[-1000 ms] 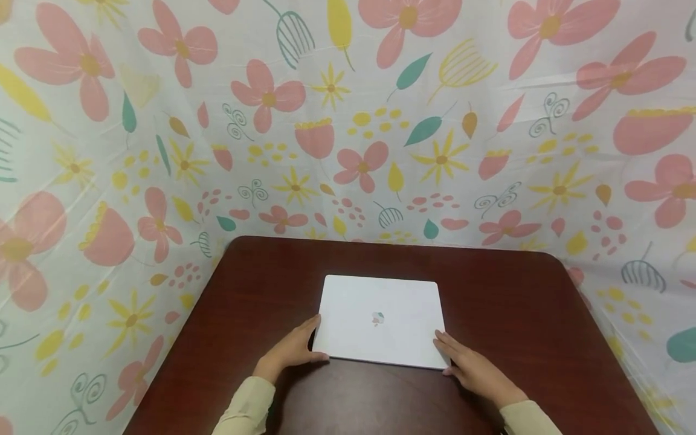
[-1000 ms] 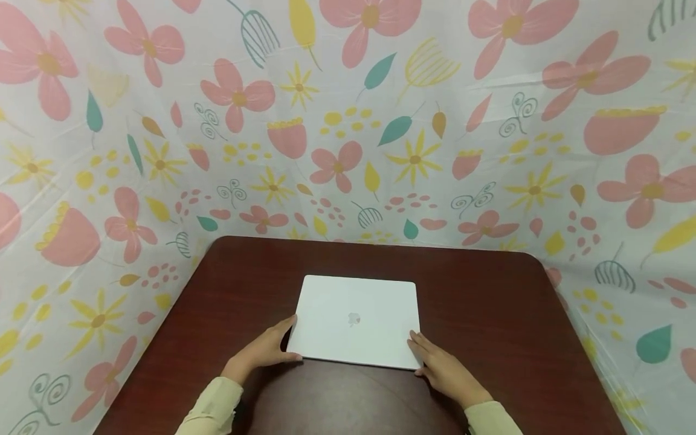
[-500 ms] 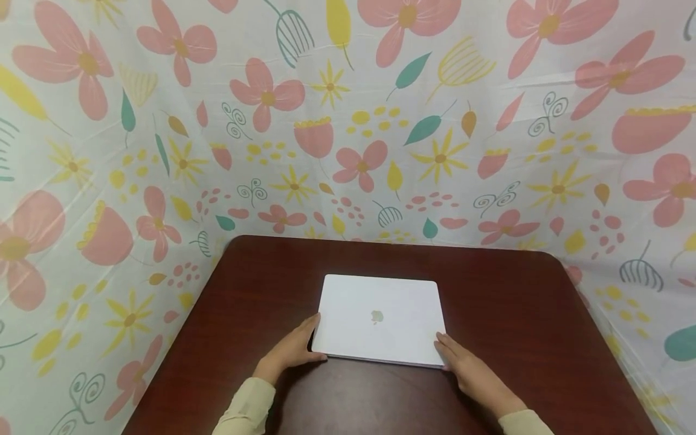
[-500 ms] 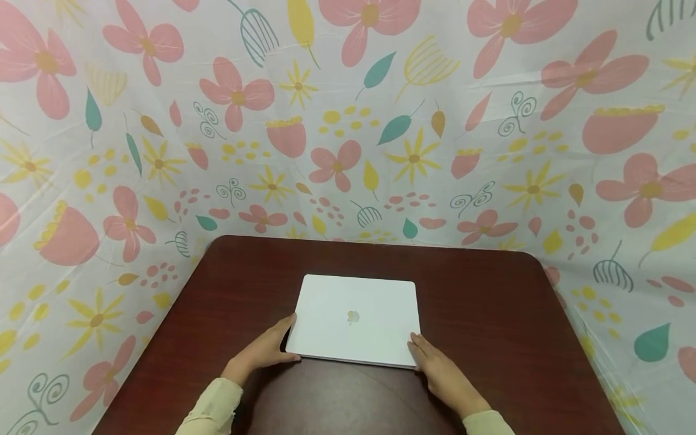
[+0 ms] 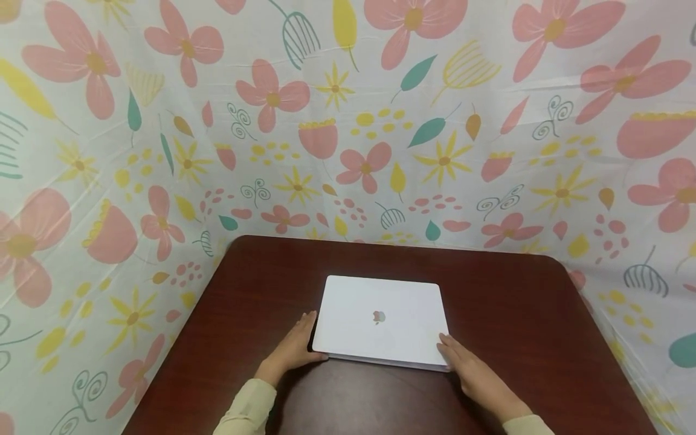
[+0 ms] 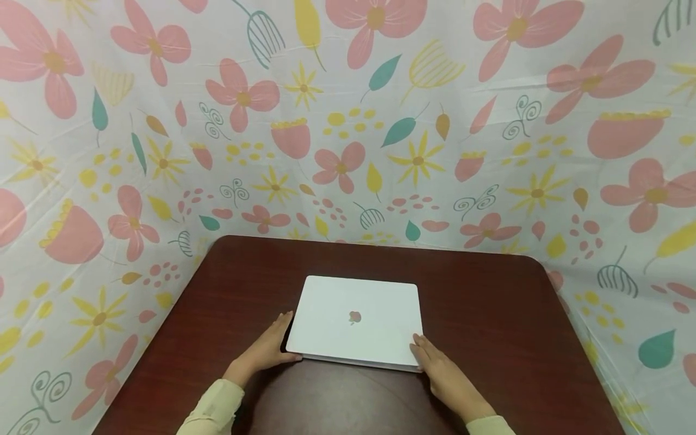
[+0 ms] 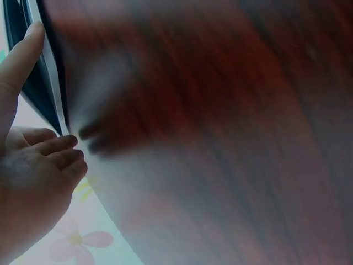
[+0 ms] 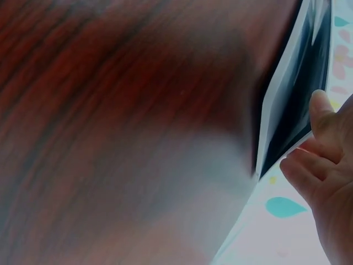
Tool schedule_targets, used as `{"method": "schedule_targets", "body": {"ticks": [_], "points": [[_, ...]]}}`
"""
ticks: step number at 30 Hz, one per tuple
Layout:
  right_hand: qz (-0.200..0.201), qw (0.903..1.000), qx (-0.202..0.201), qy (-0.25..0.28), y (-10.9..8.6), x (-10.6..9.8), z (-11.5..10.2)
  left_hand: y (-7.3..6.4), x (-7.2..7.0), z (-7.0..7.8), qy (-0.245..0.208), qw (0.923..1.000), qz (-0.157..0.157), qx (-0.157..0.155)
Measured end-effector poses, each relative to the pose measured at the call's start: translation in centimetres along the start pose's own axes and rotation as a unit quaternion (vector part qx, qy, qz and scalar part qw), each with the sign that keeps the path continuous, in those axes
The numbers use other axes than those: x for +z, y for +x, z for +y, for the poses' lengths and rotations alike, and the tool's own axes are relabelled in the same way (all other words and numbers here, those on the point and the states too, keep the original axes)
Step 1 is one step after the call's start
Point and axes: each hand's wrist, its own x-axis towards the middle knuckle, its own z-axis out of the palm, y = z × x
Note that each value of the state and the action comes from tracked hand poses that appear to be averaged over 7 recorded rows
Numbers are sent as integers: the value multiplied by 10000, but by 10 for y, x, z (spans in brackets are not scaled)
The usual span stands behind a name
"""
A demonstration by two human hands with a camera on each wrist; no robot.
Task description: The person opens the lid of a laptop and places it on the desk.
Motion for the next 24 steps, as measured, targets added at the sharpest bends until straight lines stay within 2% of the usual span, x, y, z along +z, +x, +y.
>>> {"method": "schedule_targets", "body": {"ticks": [8,11,17,24], "points": [[427,9988,-213,-71,0,-6,0,2,-1,-2,33,9997,-122,-214],[638,9974,-344,-25,0,-6,3,3,0,-2,-14,9999,-148,-85],[945,9943,-489,103,4,-9,8,3,0,-2,-282,9989,-35,376],[1140,9925,-435,15,10,-11,9,2,1,1,-181,9991,-90,377]]}}
